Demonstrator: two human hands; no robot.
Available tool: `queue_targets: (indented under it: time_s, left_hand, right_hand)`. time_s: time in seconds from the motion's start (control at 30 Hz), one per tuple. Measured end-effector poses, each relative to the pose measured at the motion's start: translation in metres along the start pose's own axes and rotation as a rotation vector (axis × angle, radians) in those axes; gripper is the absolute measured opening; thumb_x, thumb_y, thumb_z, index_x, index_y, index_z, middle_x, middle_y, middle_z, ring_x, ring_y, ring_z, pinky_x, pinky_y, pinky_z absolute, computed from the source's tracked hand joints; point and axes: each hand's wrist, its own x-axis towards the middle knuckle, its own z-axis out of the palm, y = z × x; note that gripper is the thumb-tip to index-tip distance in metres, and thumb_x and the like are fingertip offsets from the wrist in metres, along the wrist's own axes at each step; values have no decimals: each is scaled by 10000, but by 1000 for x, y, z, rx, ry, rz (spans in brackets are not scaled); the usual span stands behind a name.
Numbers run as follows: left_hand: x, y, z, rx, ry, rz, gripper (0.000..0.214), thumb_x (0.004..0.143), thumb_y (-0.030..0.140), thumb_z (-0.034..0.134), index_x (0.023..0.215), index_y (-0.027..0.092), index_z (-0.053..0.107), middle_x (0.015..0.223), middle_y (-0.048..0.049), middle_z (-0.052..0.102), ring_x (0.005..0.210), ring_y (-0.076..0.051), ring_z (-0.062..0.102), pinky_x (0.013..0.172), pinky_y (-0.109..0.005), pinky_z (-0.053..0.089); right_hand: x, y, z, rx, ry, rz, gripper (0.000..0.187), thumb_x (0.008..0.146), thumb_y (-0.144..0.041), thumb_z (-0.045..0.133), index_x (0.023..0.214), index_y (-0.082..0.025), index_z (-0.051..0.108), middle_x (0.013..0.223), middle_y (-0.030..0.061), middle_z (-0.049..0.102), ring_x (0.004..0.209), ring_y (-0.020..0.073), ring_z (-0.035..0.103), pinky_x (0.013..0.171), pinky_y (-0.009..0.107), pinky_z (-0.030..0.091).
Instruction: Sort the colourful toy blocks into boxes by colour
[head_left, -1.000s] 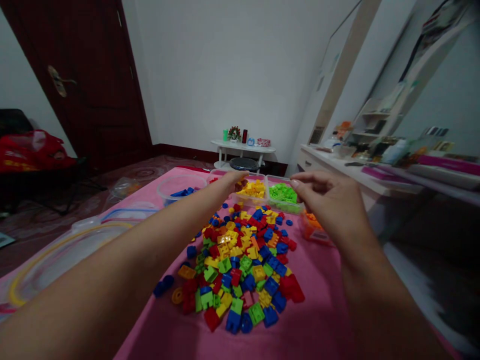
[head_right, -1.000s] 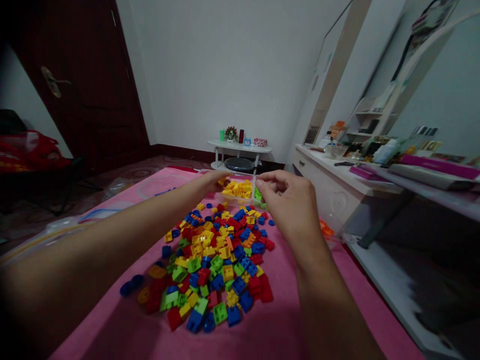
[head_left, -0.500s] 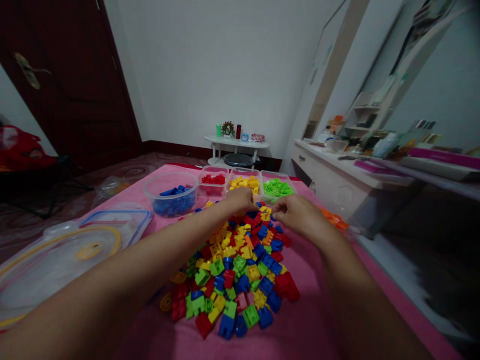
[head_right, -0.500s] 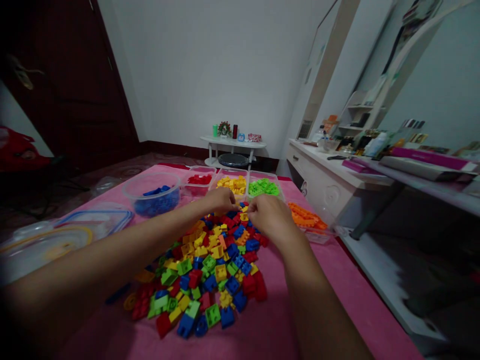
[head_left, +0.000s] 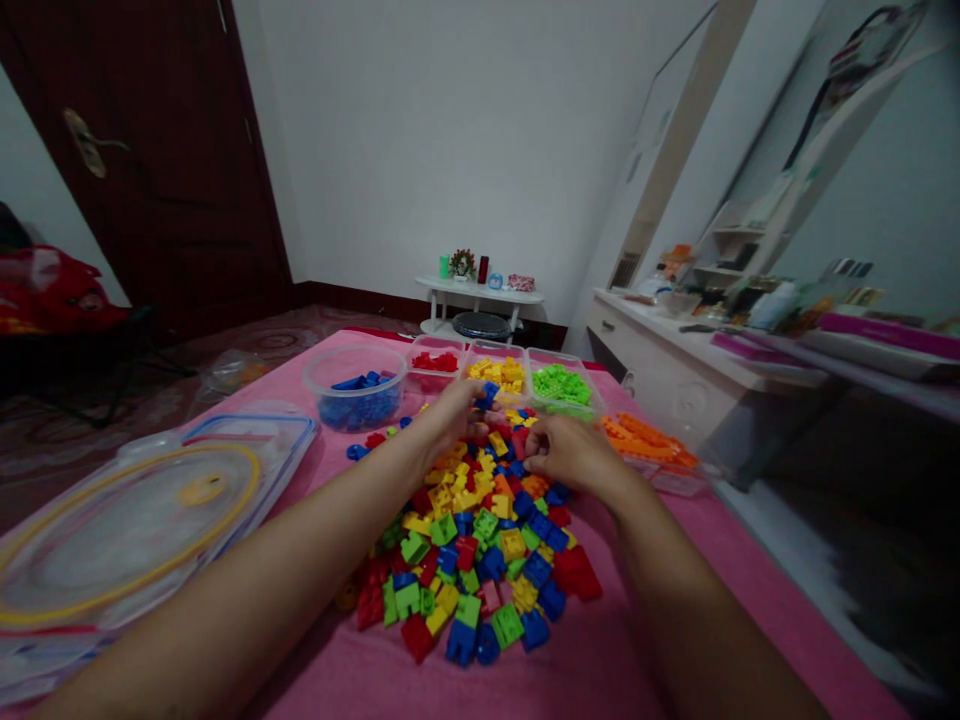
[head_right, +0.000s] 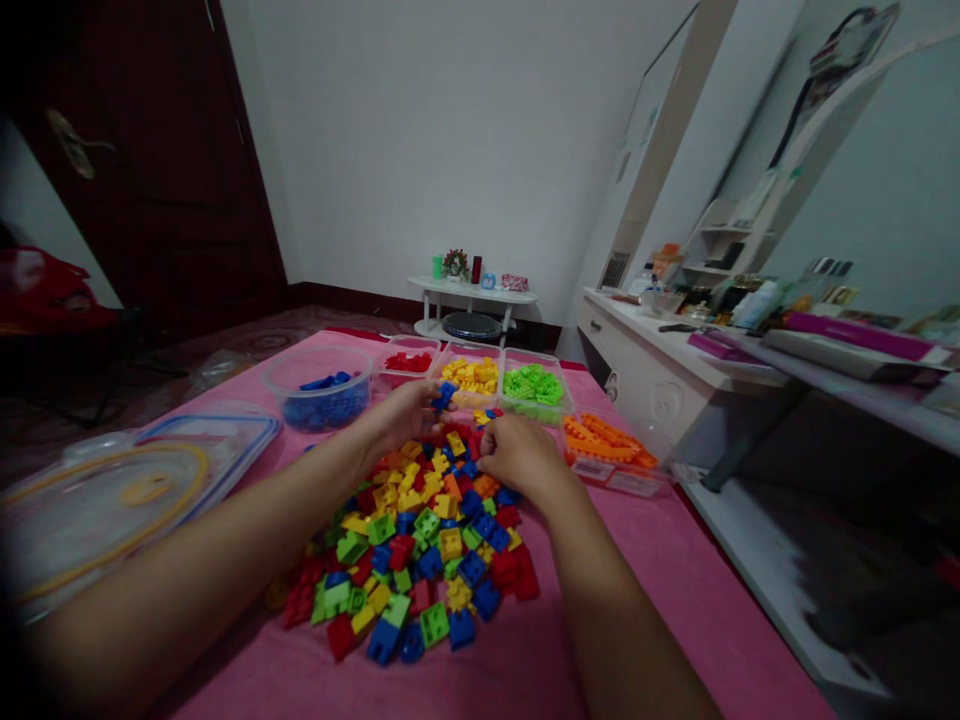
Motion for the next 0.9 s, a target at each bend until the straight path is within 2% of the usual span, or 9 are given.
queue_targets:
  time_s: [0.07, 0.13, 0.23, 0.33, 0.47, 0.6, 0.77, 0.83, 0.9]
  left_hand:
    - [-9, 4, -7, -235, -92, -146, 189, 732, 181, 491, 906, 131, 546, 742, -73, 606, 516, -110, 567, 428, -189, 430]
    - [-14, 6, -13, -318, -148, -206, 191, 768, 237, 509, 914, 125, 559, 737, -75, 604, 514, -104, 566, 413, -176, 429]
    - [-19, 8, -16, -289, -149, -210, 188, 796, 297, 539, 882, 134, 578, 669, -32, 572, 463, -76, 525, 345, -129, 350]
    - [-22, 10, -13, -233, -142, -197, 163, 818, 282, 519, 829, 131, 579, 605, -2, 532, 418, -57, 484, 307, -110, 270]
    - [-24, 8, -9, -188, -120, -188, 153, 824, 273, 516, 803, 135, 577, 584, -1, 538, 403, -55, 473, 305, -112, 269]
    - [-22, 2, -8, -150, -118, -190, 156, 838, 271, 496, 822, 138, 577, 595, -3, 562, 406, -61, 490, 310, -118, 288]
    - [-24, -3, -4, -10, -103, -154, 156, 831, 287, 522, 858, 142, 575, 677, -16, 621, 445, -69, 536, 364, -137, 373]
    - [-27, -3, -1, 17, -115, -143, 211, 830, 342, 536, 903, 149, 578, 710, -23, 633, 482, -81, 565, 400, -152, 419]
    - [-30, -3, 2, -30, -177, -164, 313, 834, 442, 516, 929, 150, 579, 726, -34, 631, 524, -105, 596, 418, -176, 456]
  right_hand:
    - [-1, 1, -4, 0, 30, 5, 121, 623, -208, 662, 742, -218, 681, 692, -11, 645, 609, 116, 552, 519, 216, 305]
    - [-3, 2, -10, 12, 46, -21, 169, 624, -175, 627, 768, -230, 696, 716, -7, 658, 615, 121, 556, 526, 217, 317]
    - [-9, -1, -18, 55, 14, -100, 207, 659, -161, 566, 765, -249, 720, 730, -2, 672, 638, 132, 575, 552, 224, 352]
    - [-12, -8, -19, 22, 5, -123, 242, 667, -186, 588, 840, -272, 734, 751, 4, 681, 665, 148, 588, 586, 237, 377]
    - [-12, -17, -6, -89, -7, -129, 352, 642, -176, 641, 957, -317, 714, 880, 6, 692, 789, 169, 605, 639, 243, 381]
    - [-8, -18, 7, -108, -4, -96, 239, 660, -167, 634, 857, -272, 717, 855, 11, 685, 776, 160, 601, 620, 237, 359]
    - [-3, -12, -2, 13, 138, -98, 139, 699, -172, 590, 773, -211, 701, 723, 15, 658, 646, 135, 560, 569, 237, 341]
    - [-3, -14, -8, 104, 223, -113, 164, 710, -166, 564, 795, -198, 701, 688, 12, 649, 611, 130, 547, 553, 238, 345]
    - [-3, -20, -11, 216, 294, -136, 199, 714, -165, 557, 847, -188, 704, 685, 12, 651, 599, 129, 547, 550, 238, 361]
